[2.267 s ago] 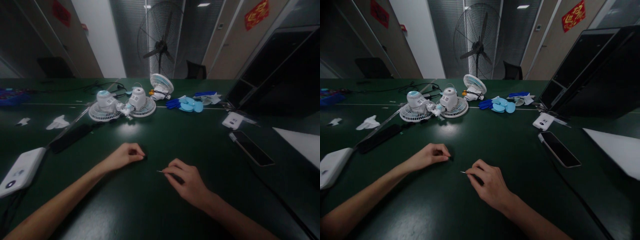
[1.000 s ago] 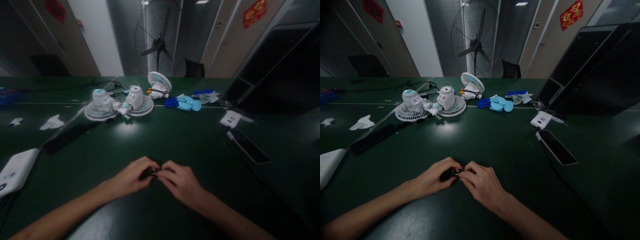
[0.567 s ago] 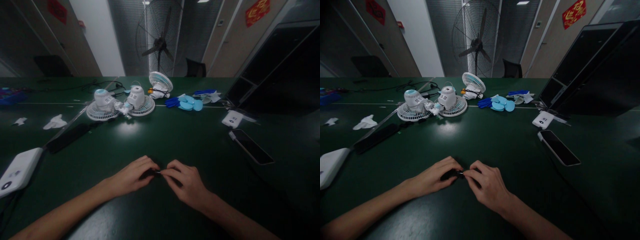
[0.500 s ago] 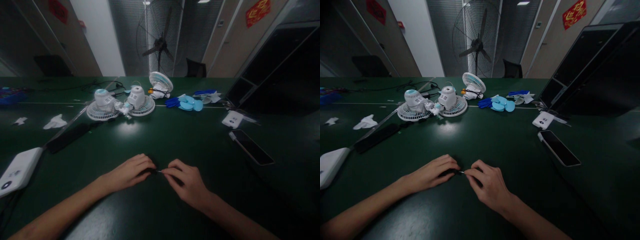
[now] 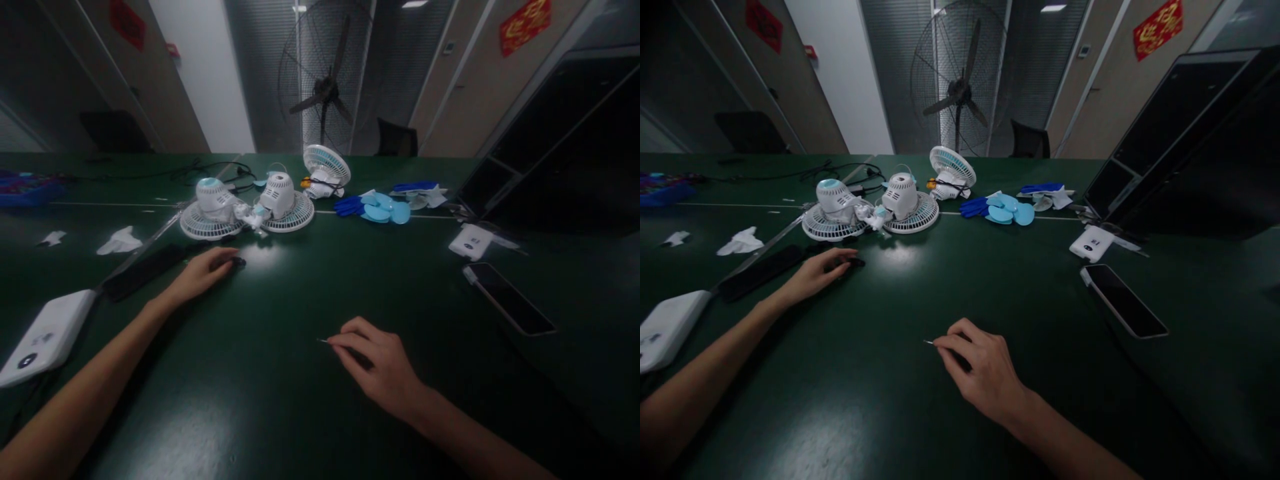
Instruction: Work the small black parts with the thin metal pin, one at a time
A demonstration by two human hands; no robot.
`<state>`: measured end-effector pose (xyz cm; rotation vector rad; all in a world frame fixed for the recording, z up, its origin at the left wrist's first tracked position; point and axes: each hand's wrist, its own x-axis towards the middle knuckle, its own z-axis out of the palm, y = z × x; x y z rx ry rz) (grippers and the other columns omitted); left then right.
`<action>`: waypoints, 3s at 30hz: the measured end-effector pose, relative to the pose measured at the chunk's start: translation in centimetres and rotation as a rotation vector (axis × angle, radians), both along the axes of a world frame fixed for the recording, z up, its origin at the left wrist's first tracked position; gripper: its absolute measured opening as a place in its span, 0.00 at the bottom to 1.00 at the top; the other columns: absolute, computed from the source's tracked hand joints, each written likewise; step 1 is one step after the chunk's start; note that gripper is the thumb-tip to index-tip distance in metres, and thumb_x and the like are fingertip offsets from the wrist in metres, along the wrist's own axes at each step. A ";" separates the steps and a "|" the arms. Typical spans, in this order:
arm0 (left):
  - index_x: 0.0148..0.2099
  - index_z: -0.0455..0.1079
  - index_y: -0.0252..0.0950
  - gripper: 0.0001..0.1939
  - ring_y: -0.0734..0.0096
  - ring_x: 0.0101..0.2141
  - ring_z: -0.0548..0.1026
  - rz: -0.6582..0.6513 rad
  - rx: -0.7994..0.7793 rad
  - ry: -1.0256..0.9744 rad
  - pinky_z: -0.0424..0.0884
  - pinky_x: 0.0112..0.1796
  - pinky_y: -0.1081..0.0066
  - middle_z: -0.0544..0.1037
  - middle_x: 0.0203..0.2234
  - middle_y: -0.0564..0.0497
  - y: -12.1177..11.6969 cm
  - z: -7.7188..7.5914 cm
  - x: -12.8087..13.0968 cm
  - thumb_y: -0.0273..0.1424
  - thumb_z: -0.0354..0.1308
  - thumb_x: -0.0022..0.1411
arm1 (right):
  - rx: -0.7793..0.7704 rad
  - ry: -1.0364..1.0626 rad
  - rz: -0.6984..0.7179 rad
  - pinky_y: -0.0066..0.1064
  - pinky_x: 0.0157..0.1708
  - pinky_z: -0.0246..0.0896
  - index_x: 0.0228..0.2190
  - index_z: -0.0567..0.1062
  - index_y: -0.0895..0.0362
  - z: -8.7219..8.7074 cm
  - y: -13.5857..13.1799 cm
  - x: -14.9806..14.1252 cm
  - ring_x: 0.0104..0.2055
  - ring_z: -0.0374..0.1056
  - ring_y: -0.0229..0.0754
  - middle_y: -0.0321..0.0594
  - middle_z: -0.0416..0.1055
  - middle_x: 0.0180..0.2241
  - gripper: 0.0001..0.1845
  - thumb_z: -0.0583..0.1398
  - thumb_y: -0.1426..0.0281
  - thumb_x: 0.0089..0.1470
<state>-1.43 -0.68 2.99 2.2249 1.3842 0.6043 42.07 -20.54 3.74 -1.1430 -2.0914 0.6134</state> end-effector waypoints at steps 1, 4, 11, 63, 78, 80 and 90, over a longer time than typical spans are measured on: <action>0.67 0.68 0.41 0.29 0.55 0.47 0.78 0.010 -0.050 -0.011 0.77 0.47 0.60 0.77 0.57 0.43 0.1 0.3 -0.8 0.49 0.55 0.71 | -0.001 0.003 0.003 0.29 0.33 0.69 0.48 0.81 0.53 0.0 0.0 0.0 0.36 0.72 0.38 0.40 0.75 0.42 0.11 0.59 0.72 0.70; 0.62 0.75 0.43 0.29 0.54 0.48 0.78 -0.011 -0.169 0.019 0.77 0.48 0.62 0.78 0.55 0.45 0.0 1.6 -2.3 0.51 0.63 0.64 | -0.009 0.007 0.013 0.28 0.32 0.69 0.48 0.81 0.54 0.2 0.0 0.0 0.35 0.73 0.38 0.41 0.75 0.42 0.11 0.59 0.71 0.70; 0.43 0.83 0.43 0.22 0.55 0.43 0.80 -0.024 -0.199 0.057 0.78 0.45 0.63 0.82 0.44 0.47 -0.4 2.6 -1.9 0.54 0.69 0.56 | 0.010 -0.009 0.003 0.29 0.32 0.70 0.48 0.81 0.54 0.0 0.1 0.0 0.35 0.73 0.38 0.41 0.75 0.42 0.11 0.58 0.70 0.71; 0.40 0.80 0.37 0.23 0.56 0.40 0.82 0.219 -0.427 -0.313 0.78 0.43 0.62 0.85 0.38 0.48 0.9 0.6 2.7 0.46 0.77 0.47 | 0.009 -0.013 0.012 0.28 0.33 0.68 0.48 0.81 0.54 -0.2 0.2 -0.3 0.36 0.72 0.37 0.40 0.75 0.43 0.11 0.59 0.71 0.71; 0.56 0.81 0.40 0.17 0.58 0.51 0.81 -0.303 0.064 -0.043 0.77 0.54 0.59 0.83 0.52 0.45 -5.7 1.5 10.3 0.40 0.56 0.76 | 0.000 0.000 -0.045 0.29 0.35 0.68 0.48 0.81 0.52 -0.3 0.1 -0.2 0.36 0.73 0.38 0.39 0.75 0.42 0.11 0.60 0.72 0.69; 0.61 0.77 0.40 0.17 0.60 0.53 0.80 -0.528 0.142 -0.006 0.77 0.56 0.59 0.81 0.55 0.44 -7.9 1.1 12.9 0.34 0.53 0.78 | 0.005 0.006 -0.071 0.29 0.34 0.68 0.48 0.81 0.53 -0.3 0.1 -0.2 0.36 0.73 0.38 0.39 0.75 0.42 0.11 0.60 0.72 0.69; 0.62 0.71 0.41 0.15 0.64 0.49 0.81 -0.558 0.069 -0.119 0.79 0.51 0.65 0.81 0.52 0.46 -11.9 -0.4 15.8 0.32 0.58 0.76 | 0.019 -0.019 -0.093 0.29 0.34 0.69 0.45 0.83 0.52 -0.5 0.0 -0.2 0.35 0.73 0.38 0.39 0.75 0.41 0.11 0.61 0.73 0.65</action>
